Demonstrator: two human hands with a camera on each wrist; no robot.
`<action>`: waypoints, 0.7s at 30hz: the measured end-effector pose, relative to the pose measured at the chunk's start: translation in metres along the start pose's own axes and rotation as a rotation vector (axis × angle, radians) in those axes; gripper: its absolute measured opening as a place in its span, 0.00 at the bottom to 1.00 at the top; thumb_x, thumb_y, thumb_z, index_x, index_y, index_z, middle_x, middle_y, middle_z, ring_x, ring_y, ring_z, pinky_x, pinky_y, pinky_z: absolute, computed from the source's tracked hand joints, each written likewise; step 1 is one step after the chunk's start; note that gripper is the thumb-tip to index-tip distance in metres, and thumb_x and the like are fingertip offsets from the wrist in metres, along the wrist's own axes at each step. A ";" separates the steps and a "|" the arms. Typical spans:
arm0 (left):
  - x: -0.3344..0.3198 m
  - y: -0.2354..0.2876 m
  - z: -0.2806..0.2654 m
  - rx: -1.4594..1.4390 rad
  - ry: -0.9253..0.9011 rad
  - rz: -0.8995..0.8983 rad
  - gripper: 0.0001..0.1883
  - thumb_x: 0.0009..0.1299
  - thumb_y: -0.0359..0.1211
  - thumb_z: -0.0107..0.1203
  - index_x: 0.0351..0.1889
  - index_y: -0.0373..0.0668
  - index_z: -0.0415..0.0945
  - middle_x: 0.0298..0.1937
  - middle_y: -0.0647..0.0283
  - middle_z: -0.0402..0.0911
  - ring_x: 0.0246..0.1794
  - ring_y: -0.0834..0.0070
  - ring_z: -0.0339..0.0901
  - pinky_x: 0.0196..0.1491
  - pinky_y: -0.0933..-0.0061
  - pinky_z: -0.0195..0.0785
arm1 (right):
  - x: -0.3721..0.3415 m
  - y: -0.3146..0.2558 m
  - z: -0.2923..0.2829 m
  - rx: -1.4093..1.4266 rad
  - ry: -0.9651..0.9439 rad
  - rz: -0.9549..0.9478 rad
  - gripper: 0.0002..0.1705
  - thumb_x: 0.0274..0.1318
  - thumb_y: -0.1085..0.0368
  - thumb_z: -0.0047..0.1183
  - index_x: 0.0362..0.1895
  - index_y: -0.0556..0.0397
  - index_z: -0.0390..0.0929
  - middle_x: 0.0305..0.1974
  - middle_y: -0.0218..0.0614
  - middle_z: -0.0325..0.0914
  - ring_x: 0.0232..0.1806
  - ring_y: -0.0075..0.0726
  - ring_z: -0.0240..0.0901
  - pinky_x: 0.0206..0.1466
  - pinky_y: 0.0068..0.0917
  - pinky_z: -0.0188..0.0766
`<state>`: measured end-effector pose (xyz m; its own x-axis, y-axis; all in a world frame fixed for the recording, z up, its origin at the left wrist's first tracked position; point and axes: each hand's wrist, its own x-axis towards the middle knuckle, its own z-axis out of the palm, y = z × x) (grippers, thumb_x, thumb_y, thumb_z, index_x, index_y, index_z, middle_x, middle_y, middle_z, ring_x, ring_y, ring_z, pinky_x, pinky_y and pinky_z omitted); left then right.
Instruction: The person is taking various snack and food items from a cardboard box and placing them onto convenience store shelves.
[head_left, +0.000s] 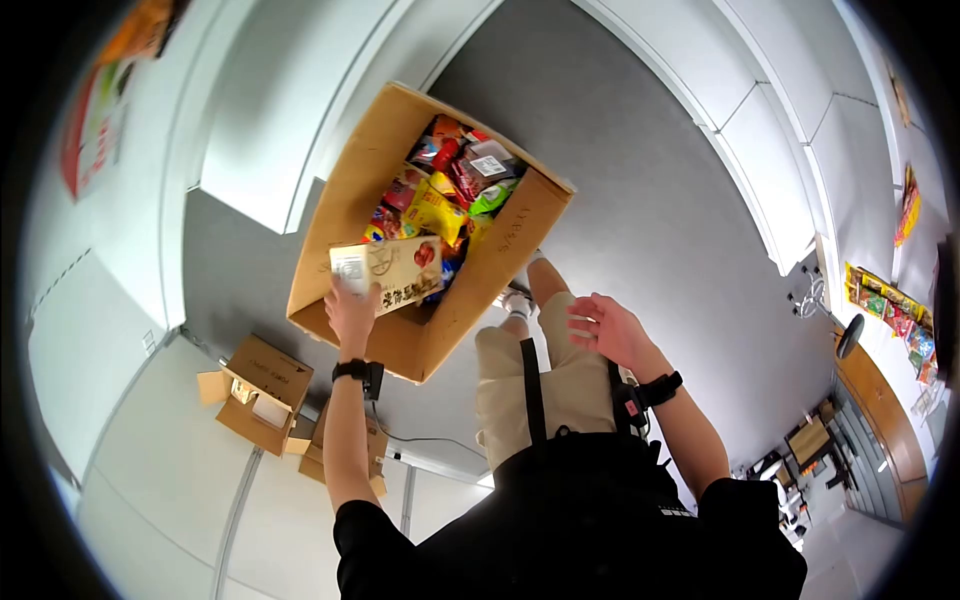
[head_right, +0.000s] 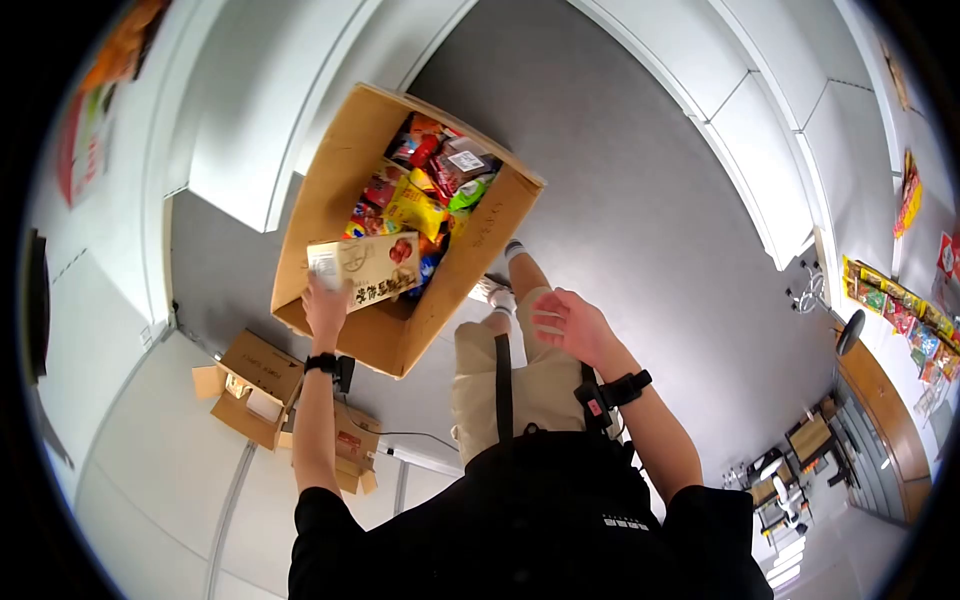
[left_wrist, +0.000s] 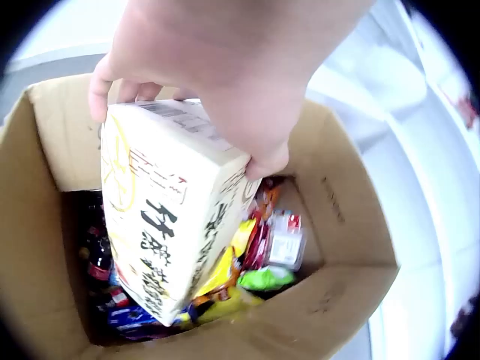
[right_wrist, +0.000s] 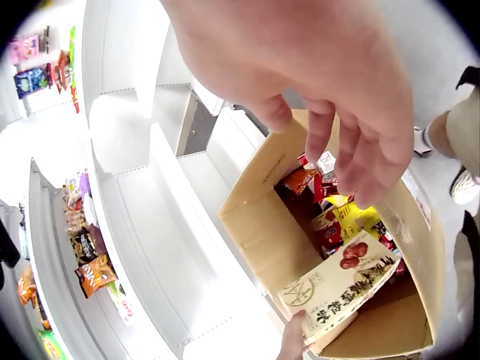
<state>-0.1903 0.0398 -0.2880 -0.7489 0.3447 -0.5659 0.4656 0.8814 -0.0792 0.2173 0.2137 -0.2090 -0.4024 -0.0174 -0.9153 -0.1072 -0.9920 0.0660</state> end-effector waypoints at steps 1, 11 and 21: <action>-0.006 -0.023 -0.003 -0.290 -0.014 0.013 0.49 0.54 0.56 0.60 0.68 0.41 0.52 0.57 0.49 0.68 0.56 0.56 0.66 0.56 0.54 0.61 | -0.004 0.005 0.005 -0.021 -0.009 -0.019 0.16 0.65 0.54 0.43 0.45 0.51 0.74 0.49 0.36 0.74 0.51 0.39 0.70 0.55 0.41 0.67; -0.212 -0.114 -0.047 -1.379 -0.207 -0.330 0.40 0.62 0.64 0.40 0.65 0.49 0.58 0.59 0.61 0.70 0.56 0.65 0.68 0.52 0.60 0.64 | -0.090 0.084 0.030 -0.144 -0.187 -0.135 0.15 0.63 0.55 0.44 0.43 0.53 0.74 0.48 0.40 0.75 0.50 0.40 0.70 0.55 0.40 0.68; -0.386 -0.203 0.001 -1.955 -0.174 -0.437 0.44 0.62 0.69 0.31 0.66 0.48 0.61 0.63 0.58 0.66 0.63 0.63 0.61 0.64 0.59 0.49 | -0.145 0.106 0.062 -0.362 -0.251 -0.162 0.19 0.60 0.53 0.47 0.46 0.54 0.71 0.48 0.40 0.74 0.49 0.41 0.69 0.55 0.41 0.68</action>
<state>0.0044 -0.2728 -0.0548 -0.5468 0.1277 -0.8275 -0.8328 0.0185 0.5532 0.2083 0.1184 -0.0447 -0.6190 0.1274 -0.7750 0.1196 -0.9599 -0.2534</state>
